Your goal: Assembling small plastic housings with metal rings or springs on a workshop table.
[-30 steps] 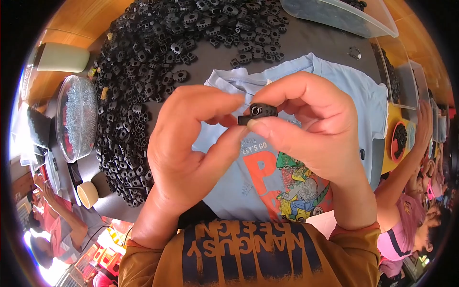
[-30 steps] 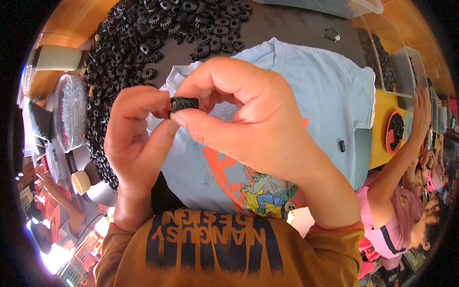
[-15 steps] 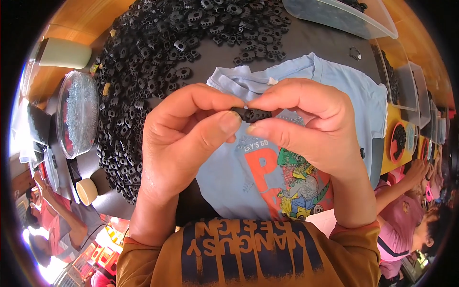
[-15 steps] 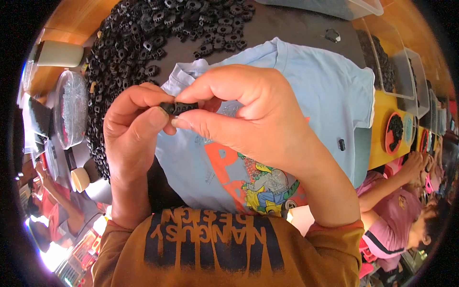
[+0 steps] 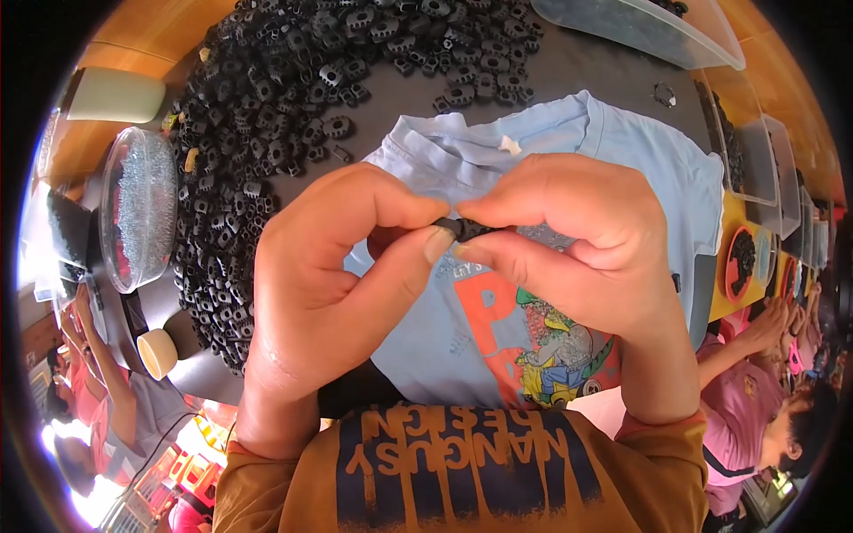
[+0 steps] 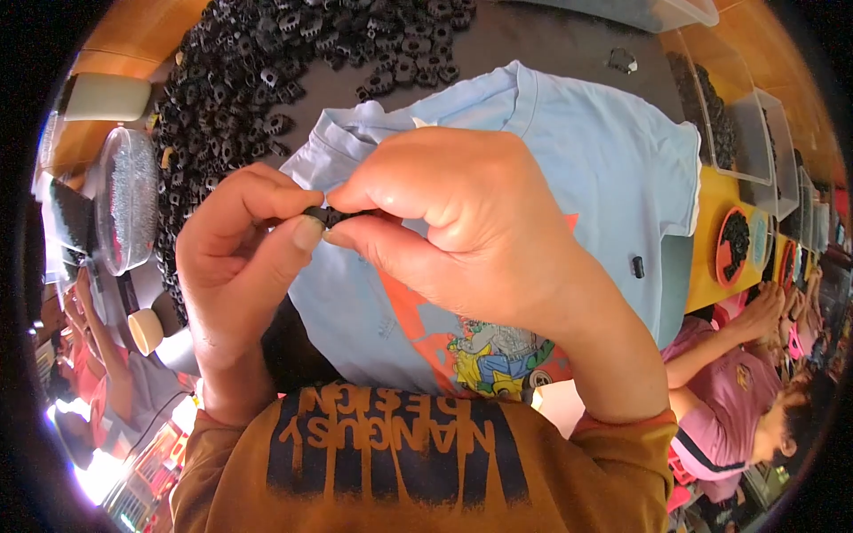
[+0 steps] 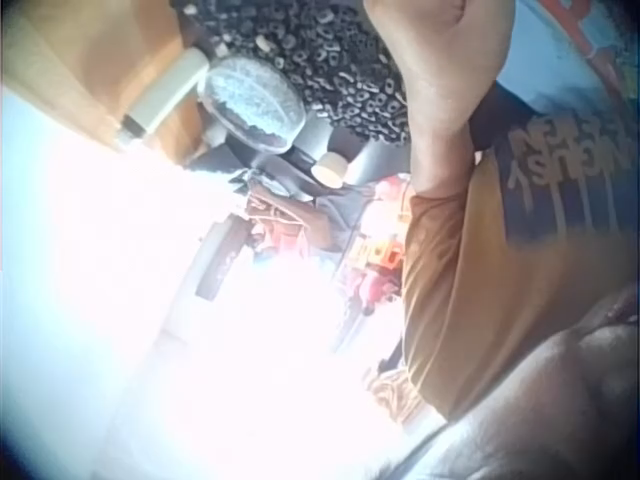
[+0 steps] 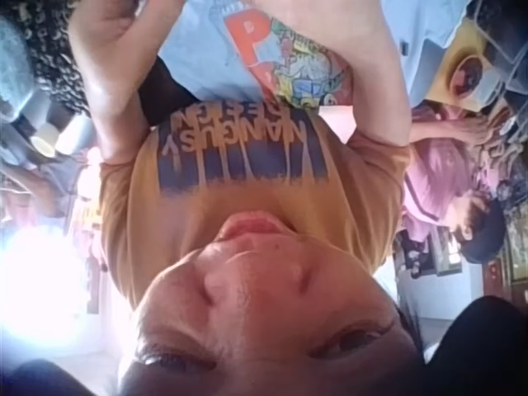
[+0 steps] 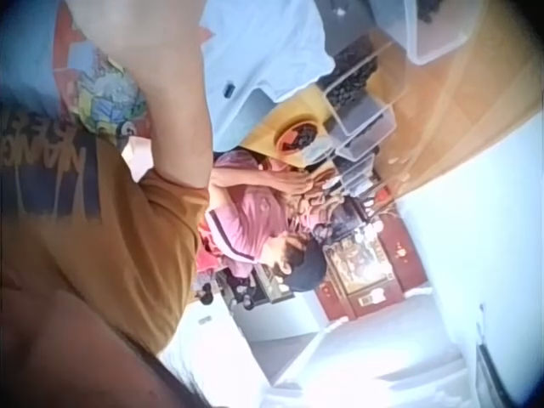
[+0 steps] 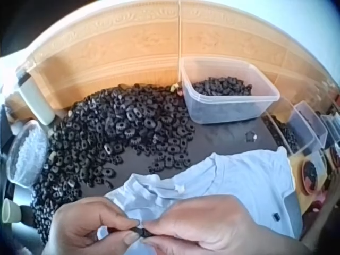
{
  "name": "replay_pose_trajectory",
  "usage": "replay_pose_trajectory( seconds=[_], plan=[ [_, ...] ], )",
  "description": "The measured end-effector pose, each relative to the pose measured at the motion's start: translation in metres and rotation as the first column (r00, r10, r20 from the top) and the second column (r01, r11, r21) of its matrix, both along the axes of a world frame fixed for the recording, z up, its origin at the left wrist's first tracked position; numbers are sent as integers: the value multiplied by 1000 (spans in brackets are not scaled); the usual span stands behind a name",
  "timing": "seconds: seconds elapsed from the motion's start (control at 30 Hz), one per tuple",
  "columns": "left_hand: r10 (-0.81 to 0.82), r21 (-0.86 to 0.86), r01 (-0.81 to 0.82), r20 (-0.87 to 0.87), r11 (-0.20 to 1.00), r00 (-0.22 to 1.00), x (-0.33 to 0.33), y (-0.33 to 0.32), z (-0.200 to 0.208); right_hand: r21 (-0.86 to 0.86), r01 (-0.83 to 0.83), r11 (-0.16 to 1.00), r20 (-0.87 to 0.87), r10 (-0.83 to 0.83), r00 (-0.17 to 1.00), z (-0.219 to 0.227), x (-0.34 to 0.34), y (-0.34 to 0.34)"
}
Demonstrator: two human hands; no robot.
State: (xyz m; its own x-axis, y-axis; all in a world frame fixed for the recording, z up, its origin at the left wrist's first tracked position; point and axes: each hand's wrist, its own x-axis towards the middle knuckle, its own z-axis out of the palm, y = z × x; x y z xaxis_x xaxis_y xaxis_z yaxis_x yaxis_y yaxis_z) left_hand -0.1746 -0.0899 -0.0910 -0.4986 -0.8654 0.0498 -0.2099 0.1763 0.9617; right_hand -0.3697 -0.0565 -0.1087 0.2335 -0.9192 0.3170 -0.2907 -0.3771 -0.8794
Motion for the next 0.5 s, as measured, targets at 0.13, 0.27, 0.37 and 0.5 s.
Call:
replay_pose_trajectory(
  seconds=[0.13,0.27,0.37,0.5],
  plan=[
    [-59,-224,74,70,972,996,1,1,-2,15,15,1000,-44,-14,999,-1,-1,-2],
    [-26,23,27,-6,999,1000,1,3,5,-15,-1,1000,21,2,1000,5,-2,0],
    [-72,14,73,-31,997,997,5,2,5,-39,-16,999,17,17,1000,7,-2,0],
    [-60,165,80,-123,983,991,5,3,3,-9,-26,1000,56,26,998,5,0,1]
  ],
)
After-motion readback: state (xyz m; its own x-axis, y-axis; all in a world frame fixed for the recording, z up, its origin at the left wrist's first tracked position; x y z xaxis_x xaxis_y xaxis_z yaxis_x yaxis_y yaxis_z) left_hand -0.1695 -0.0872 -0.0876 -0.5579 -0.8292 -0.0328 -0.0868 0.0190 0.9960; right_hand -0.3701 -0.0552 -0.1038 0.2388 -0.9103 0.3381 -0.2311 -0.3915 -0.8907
